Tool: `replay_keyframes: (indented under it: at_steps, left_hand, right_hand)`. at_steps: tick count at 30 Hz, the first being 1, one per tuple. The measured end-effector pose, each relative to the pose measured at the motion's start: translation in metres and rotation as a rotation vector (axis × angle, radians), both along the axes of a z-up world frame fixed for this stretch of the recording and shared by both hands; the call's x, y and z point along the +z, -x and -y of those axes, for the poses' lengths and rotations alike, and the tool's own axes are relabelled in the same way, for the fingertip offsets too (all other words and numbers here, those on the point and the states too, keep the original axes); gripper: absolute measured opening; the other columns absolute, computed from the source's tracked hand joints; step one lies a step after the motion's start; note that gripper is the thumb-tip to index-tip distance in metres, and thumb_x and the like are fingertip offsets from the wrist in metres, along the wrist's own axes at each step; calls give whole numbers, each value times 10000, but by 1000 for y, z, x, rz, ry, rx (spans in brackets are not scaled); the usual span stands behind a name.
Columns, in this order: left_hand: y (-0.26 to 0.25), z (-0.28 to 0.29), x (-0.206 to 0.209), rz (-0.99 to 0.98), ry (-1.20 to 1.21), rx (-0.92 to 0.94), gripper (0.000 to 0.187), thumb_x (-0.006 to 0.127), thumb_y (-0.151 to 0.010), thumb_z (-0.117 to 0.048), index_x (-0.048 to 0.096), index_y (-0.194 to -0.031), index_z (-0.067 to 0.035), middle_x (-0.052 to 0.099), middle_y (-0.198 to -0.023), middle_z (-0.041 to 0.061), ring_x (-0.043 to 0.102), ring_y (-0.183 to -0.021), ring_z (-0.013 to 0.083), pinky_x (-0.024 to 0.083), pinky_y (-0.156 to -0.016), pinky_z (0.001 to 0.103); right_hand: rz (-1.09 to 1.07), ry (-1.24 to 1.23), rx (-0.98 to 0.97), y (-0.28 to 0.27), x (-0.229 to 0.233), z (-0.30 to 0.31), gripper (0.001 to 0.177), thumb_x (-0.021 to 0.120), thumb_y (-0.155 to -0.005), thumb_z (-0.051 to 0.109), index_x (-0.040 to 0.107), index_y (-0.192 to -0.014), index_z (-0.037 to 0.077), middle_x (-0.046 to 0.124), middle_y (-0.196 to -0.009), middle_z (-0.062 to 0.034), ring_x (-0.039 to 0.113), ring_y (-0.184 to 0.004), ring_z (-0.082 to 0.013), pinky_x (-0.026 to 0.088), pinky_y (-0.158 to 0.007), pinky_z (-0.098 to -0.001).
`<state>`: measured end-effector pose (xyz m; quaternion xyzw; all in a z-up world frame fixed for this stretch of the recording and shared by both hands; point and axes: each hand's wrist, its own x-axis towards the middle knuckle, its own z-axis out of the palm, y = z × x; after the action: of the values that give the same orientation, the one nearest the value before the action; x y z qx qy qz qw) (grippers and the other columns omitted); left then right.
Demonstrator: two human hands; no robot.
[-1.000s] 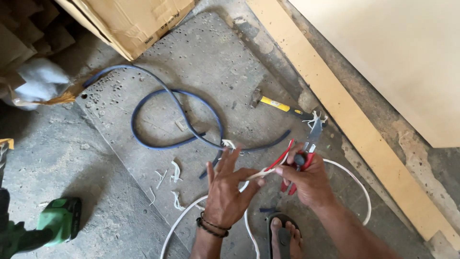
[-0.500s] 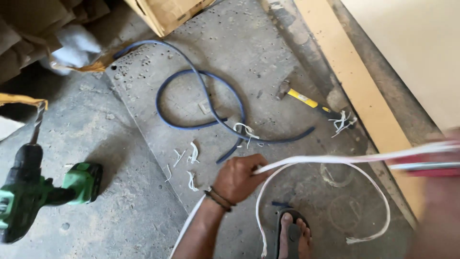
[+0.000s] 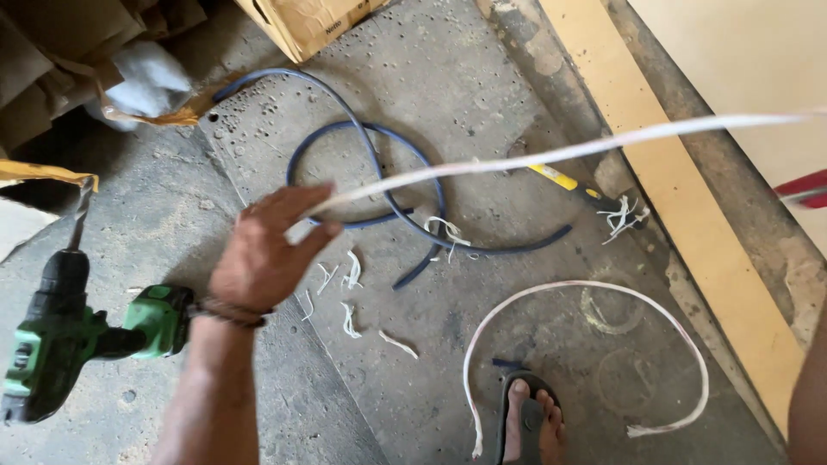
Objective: Stripping the insulation from electrical wires using wire cutters
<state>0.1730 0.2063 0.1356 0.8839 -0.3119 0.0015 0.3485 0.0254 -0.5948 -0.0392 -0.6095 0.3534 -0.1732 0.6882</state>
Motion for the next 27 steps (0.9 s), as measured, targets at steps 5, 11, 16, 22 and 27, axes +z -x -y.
replay_keyframes:
  at_steps: [5,11,16,22,27]
  left_hand:
    - [64,28,-107,204,-558,100,533,633,-907,-385,523,-1343,-97,580,-1349,72,590,-1013,208,447,-851,400]
    - [223,71,-186,-204,-378,-386,178,611,-879,-130,710,-1026,-142,691,-1018,83,648,-895,298,456,-866,514]
    - [179,56,-204,33,-131,69,106,609,-868,-88,573,-769,-94,581,-697,64,505,-557,245,486,-551,426]
    - [77,11,-195,-384,-333,778,552,832,-806,-389,602,-1266,-190,748,-1107,-34,682,-1069,157,471,-973,414]
    - [42,-10,-201,-590,244,825,247,741,-804,-118,743,-1047,-73,739,-747,28,672,-613,131,554,-564,253]
  right_hand:
    - [-221,221,65,23,80,-231,240,616,-1085,228,624,-1286,97,657,-945,-37,660,-745,-77,521,-563,-177]
    - [-702,352,432,95,47,-382,193,777,-902,116,721,-971,-54,653,-625,-187,510,-448,-261,396,-419,-367]
    - [-812,593,802,147,-19,-416,318,866,-708,333,735,-840,76,727,-645,-70,638,-580,-220,503,-611,-326]
    - [-721,415,893,141,-18,-455,228,861,-716,250,771,-859,97,694,-609,-76,622,-530,-208,521,-557,-334]
    - [-431,585,1244,132,-4,-490,342,738,-755,192,764,-1096,179,783,-795,9,666,-588,-151,555,-601,-294]
